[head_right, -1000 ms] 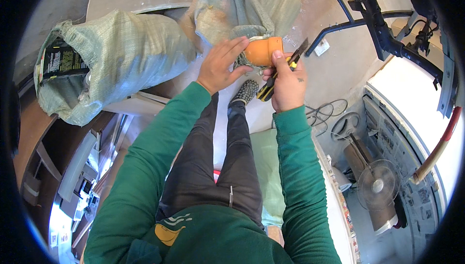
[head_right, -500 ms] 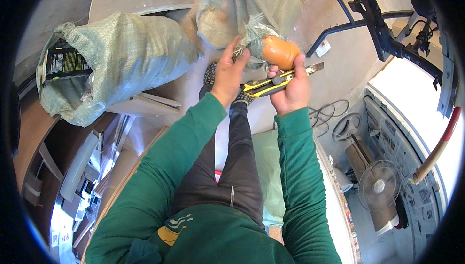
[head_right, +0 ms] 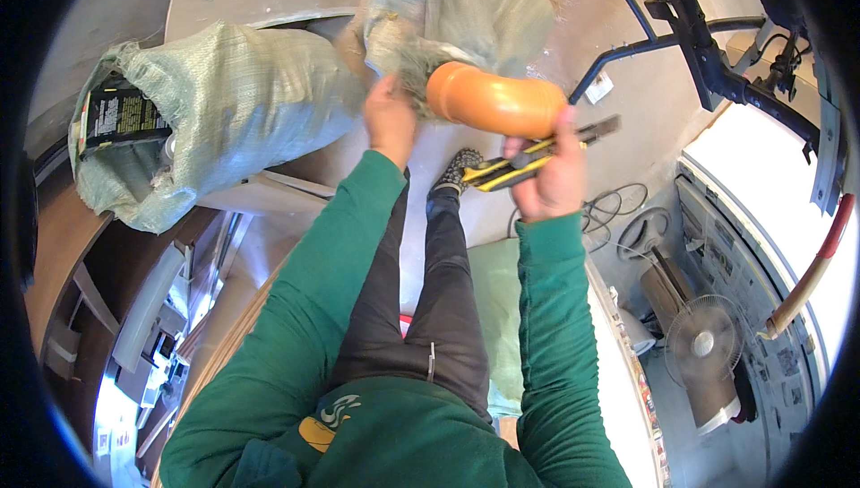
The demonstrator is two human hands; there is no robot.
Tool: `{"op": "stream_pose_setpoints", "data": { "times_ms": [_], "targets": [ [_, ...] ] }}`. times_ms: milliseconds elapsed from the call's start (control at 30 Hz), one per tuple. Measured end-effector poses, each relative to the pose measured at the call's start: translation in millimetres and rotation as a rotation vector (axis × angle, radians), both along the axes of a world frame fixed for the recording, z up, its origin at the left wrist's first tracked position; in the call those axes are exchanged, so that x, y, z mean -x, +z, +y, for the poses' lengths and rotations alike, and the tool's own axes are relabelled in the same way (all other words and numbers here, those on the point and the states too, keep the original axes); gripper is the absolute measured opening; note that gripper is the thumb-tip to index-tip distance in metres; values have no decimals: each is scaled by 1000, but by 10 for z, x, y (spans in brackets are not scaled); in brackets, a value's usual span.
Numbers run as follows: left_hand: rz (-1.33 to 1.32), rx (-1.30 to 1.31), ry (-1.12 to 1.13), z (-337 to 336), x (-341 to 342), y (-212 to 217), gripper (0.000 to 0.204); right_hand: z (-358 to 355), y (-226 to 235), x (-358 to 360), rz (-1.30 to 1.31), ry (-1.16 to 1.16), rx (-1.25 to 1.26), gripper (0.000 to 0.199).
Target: The person uses a utility knife to cut open a large bag and removes an orange pipe.
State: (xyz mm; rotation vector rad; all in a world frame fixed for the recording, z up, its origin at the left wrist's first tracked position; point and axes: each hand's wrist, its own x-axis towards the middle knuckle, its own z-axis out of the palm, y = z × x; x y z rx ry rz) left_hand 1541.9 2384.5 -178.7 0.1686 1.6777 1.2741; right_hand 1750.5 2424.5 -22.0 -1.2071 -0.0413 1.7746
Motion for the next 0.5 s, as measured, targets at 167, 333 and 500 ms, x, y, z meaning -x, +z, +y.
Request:
{"op": "stream_pose_setpoints", "data": {
  "times_ms": [167, 333, 500],
  "targets": [
    [-153, -5, -192, -417, 650, -122, 33, 366, 310, -698, -344, 169, -67, 45],
    [-20, -90, -250, -316, 633, 333, 36, 18, 120, -679, -932, 531, 32, 30],
    [584, -172, -695, -454, 678, 474, 40, -643, -186, -723, -949, 695, 45, 31]
  ]
}}
